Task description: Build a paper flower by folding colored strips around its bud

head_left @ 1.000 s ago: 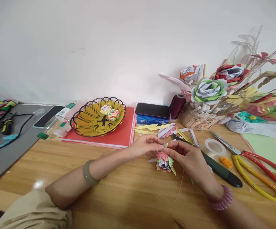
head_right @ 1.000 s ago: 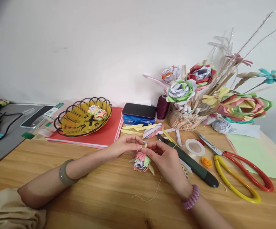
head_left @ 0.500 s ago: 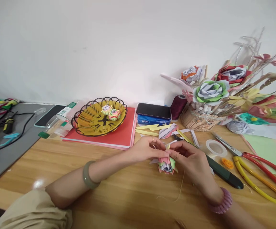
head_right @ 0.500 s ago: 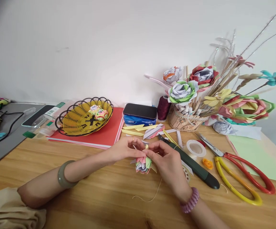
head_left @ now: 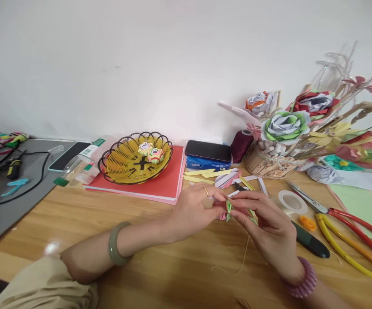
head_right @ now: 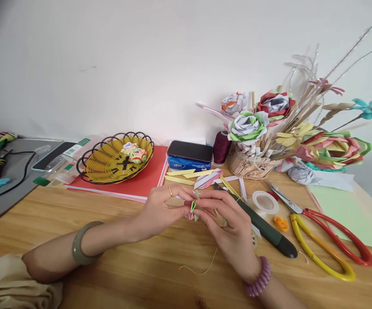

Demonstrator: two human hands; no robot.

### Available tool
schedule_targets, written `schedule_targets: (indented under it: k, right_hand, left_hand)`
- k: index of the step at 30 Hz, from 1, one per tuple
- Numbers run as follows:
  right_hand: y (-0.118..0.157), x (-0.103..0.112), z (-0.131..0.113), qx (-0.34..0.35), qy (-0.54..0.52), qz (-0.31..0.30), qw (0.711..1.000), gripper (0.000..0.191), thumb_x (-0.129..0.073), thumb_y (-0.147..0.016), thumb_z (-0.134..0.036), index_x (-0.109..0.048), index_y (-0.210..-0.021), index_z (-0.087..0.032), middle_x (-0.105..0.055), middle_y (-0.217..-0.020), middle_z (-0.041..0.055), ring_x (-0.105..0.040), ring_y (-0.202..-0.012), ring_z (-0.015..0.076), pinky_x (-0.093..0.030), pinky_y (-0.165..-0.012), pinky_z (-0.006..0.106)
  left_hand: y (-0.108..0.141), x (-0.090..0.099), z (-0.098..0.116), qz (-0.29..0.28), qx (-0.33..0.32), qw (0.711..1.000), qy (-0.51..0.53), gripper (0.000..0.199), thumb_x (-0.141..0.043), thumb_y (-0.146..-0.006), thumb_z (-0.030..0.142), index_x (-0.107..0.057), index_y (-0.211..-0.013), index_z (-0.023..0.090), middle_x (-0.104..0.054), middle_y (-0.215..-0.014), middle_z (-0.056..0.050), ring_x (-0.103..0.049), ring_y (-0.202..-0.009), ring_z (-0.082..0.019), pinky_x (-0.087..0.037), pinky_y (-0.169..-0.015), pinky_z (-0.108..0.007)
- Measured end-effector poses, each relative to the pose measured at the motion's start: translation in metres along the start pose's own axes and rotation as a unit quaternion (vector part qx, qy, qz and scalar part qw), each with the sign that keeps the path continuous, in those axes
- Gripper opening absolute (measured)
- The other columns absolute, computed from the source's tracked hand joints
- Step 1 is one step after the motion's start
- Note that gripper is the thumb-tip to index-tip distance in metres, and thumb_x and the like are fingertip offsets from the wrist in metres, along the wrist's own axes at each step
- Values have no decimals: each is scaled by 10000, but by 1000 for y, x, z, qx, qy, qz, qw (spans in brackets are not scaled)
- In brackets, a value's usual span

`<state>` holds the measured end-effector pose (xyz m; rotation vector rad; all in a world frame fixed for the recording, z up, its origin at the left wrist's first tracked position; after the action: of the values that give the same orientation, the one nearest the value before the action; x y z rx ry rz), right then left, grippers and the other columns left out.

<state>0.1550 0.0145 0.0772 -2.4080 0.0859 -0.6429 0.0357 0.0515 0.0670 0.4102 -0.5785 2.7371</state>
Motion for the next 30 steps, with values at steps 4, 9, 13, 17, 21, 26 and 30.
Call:
schedule_targets:
  k: [4,9,13,17,21,26,30]
  right_hand:
    - [1,2,-15,53,50,-1,997,194,-638,-751,-147,-655,-905,-264,-643,-873,41,-618,-804,193,-517,-699,319]
    - [3,2,-23,95,80,-3,992,202,-626,-753,-115,-633,-907,-247,-650,-856,47,-625,-782,191,-514,-692,317]
    - [2,2,-19,87,88,-4,992,152,-614,-760,-116,-609,-850,-238,-647,-835,44,-623,-773,189,-508,-681,314]
    - [1,-2,-18,83,65,-30,994,129,-584,-775,-120,-578,-823,-240,-642,-826,45,-614,-790,197,-497,-686,330]
    - [-1,-8,-7,33,-26,-62,997,92,-546,-806,-141,-542,-807,-233,-620,-799,41,-595,-789,193,-486,-688,328]
    - [4,-19,23,-134,-162,-94,973,56,-545,-831,-280,-528,-810,-230,-583,-750,14,-567,-646,142,-483,-558,245]
    - [8,-25,36,-212,-220,-102,947,180,-570,-800,-387,-518,-760,-220,-540,-662,-12,-515,-528,112,-449,-473,215]
  left_hand:
    - [1,2,5,9,-30,999,8,48,-650,-682,194,-606,-662,192,-689,-845,-52,-622,-860,-179,-475,-810,-318]
    - [2,2,6,12,-50,999,15,42,-645,-693,193,-604,-686,188,-687,-857,-59,-622,-854,-172,-478,-804,-318]
    - [3,3,4,18,-50,998,20,58,-657,-683,176,-599,-684,182,-681,-835,-61,-618,-856,-169,-473,-808,-309]
    - [2,4,8,19,-67,997,20,81,-668,-680,192,-589,-671,173,-668,-806,-59,-613,-838,-163,-467,-795,-298]
    - [-5,1,7,-18,-47,998,25,149,-704,-636,238,-571,-633,170,-626,-748,-37,-574,-812,-164,-437,-788,-294]
    - [-3,-26,-24,-153,141,952,225,213,-645,-676,334,-543,-669,147,-563,-690,-7,-522,-657,-108,-403,-641,-237]
    - [2,-33,-33,-175,202,918,294,254,-678,-636,359,-560,-687,140,-562,-669,0,-497,-631,-97,-376,-618,-223]
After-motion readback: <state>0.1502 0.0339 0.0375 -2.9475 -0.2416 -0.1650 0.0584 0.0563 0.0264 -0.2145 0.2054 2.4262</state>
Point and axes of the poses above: each hand's wrist, its own y-axis away from the middle knuckle, its own x-axis out of the back of the hand, z = x × y, the point moved 10 cm from there along -y, towards the middle knuckle
